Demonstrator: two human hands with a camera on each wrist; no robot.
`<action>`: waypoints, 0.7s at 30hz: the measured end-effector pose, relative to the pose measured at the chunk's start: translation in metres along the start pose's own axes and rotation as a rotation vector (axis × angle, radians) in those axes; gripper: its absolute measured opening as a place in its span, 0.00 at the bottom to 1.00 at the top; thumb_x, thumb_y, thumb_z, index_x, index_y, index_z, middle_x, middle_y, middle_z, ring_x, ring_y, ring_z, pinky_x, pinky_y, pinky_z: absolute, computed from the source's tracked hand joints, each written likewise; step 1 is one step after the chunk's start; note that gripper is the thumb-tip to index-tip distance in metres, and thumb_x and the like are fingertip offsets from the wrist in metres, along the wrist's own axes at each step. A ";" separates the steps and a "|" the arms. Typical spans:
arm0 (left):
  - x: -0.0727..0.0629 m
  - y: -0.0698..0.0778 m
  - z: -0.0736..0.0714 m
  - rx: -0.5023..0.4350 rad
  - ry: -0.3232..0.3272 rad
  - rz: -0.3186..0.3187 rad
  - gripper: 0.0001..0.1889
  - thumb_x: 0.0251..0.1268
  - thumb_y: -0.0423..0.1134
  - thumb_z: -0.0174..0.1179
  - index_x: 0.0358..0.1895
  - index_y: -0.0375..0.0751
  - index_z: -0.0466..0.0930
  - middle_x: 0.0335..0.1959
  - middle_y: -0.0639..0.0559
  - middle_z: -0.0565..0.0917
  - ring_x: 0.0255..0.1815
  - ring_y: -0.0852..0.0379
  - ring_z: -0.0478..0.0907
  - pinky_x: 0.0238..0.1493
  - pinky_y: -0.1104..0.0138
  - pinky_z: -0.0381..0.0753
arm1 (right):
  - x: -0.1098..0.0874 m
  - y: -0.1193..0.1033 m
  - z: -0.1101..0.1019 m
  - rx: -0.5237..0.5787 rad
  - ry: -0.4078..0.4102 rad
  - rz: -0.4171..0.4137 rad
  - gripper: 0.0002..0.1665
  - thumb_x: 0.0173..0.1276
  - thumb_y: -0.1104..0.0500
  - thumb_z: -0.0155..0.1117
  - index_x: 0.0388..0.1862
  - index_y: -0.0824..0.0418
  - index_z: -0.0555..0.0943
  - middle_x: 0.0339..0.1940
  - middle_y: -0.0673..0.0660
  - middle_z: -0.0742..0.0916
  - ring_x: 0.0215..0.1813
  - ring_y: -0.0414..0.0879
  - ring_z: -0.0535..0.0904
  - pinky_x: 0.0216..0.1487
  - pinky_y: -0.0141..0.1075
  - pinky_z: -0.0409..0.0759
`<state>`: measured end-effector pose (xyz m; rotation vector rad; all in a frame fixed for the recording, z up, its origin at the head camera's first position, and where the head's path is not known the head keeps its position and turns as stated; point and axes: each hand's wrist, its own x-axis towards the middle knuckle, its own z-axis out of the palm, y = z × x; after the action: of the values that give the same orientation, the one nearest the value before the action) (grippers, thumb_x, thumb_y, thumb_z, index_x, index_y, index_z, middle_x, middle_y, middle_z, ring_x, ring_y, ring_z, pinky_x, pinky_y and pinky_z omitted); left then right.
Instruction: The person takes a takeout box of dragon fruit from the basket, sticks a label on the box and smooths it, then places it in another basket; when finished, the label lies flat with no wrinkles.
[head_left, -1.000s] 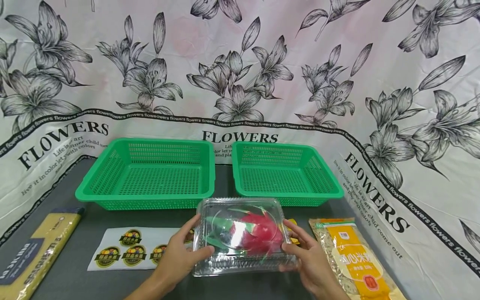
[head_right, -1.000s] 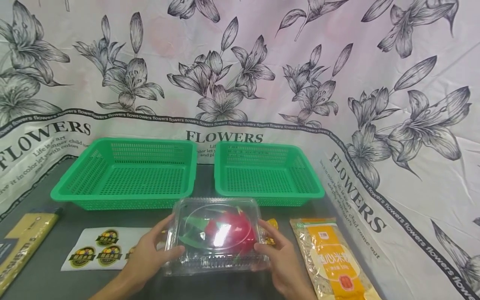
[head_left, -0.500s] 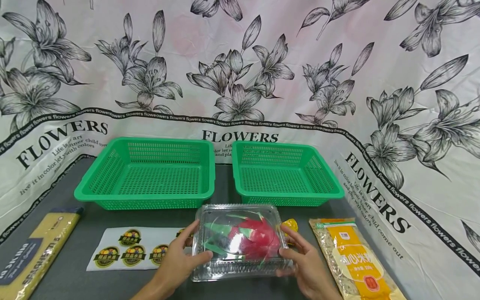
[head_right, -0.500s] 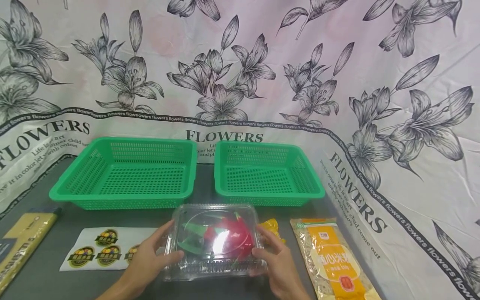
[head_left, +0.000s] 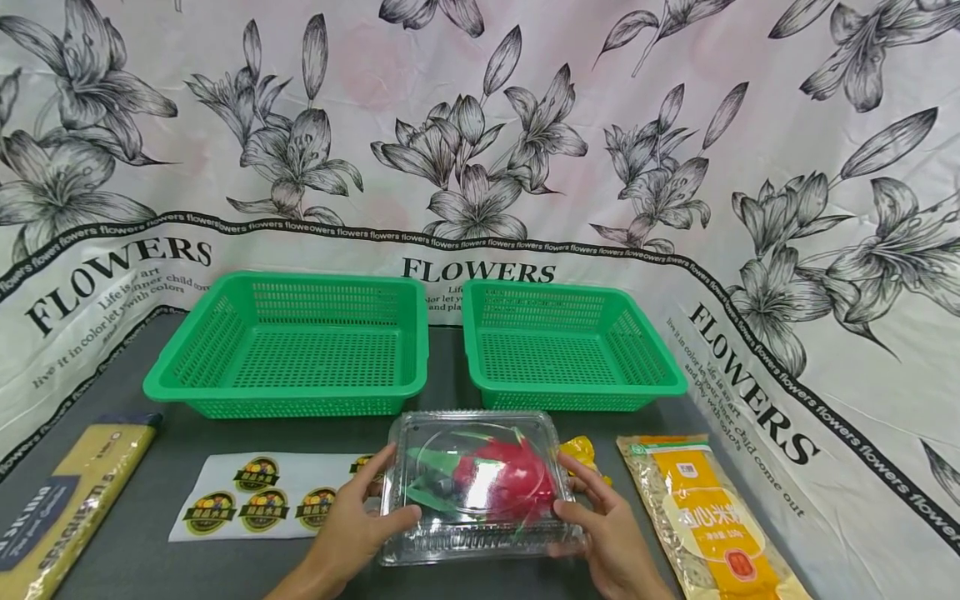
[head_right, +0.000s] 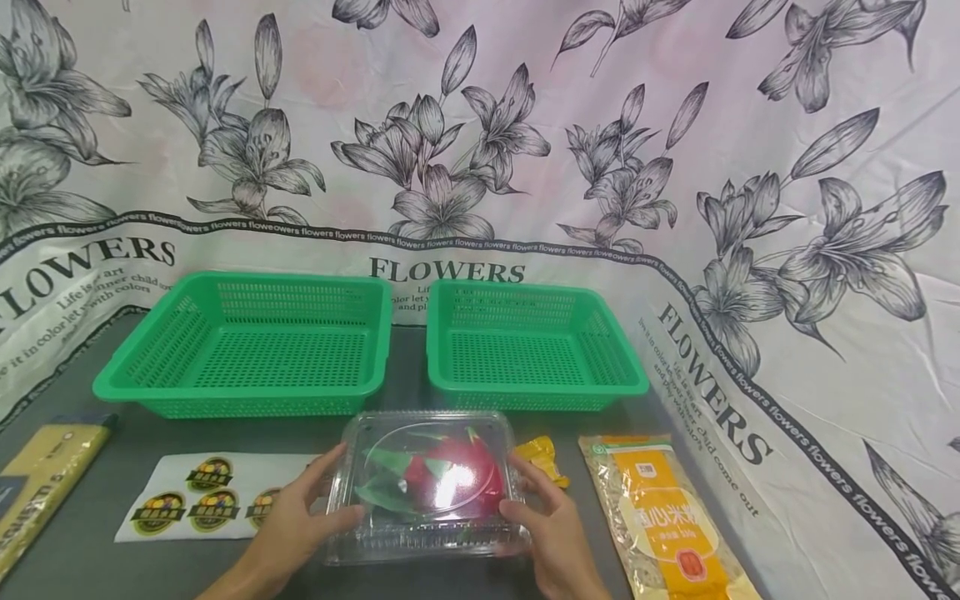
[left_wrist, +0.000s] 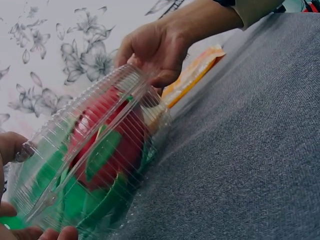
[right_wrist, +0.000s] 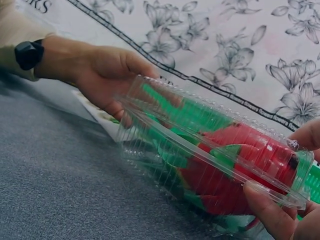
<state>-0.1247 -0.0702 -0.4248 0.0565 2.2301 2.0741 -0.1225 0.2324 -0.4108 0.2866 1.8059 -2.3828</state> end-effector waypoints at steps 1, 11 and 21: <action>0.000 -0.001 0.000 -0.002 0.000 0.000 0.43 0.55 0.38 0.72 0.74 0.42 0.60 0.69 0.40 0.64 0.50 0.45 0.66 0.38 0.58 0.73 | 0.000 0.000 0.000 -0.006 0.002 -0.004 0.37 0.58 0.72 0.66 0.68 0.58 0.72 0.52 0.64 0.67 0.45 0.58 0.76 0.25 0.50 0.82; 0.003 -0.006 -0.001 -0.031 -0.007 -0.002 0.43 0.55 0.38 0.71 0.74 0.43 0.59 0.71 0.40 0.61 0.51 0.44 0.65 0.35 0.58 0.73 | 0.003 -0.013 -0.006 -0.194 -0.089 0.009 0.38 0.66 0.66 0.62 0.74 0.53 0.63 0.54 0.68 0.69 0.47 0.57 0.76 0.38 0.58 0.80; 0.002 -0.004 -0.001 -0.053 -0.013 -0.016 0.43 0.55 0.37 0.71 0.74 0.43 0.59 0.70 0.39 0.62 0.48 0.46 0.65 0.31 0.59 0.75 | 0.016 -0.046 -0.006 -0.392 -0.102 -0.029 0.38 0.68 0.61 0.62 0.74 0.45 0.62 0.60 0.67 0.67 0.52 0.59 0.73 0.39 0.54 0.81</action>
<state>-0.1266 -0.0713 -0.4293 0.0479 2.1595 2.1176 -0.1475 0.2509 -0.3731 0.0915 2.1798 -1.9580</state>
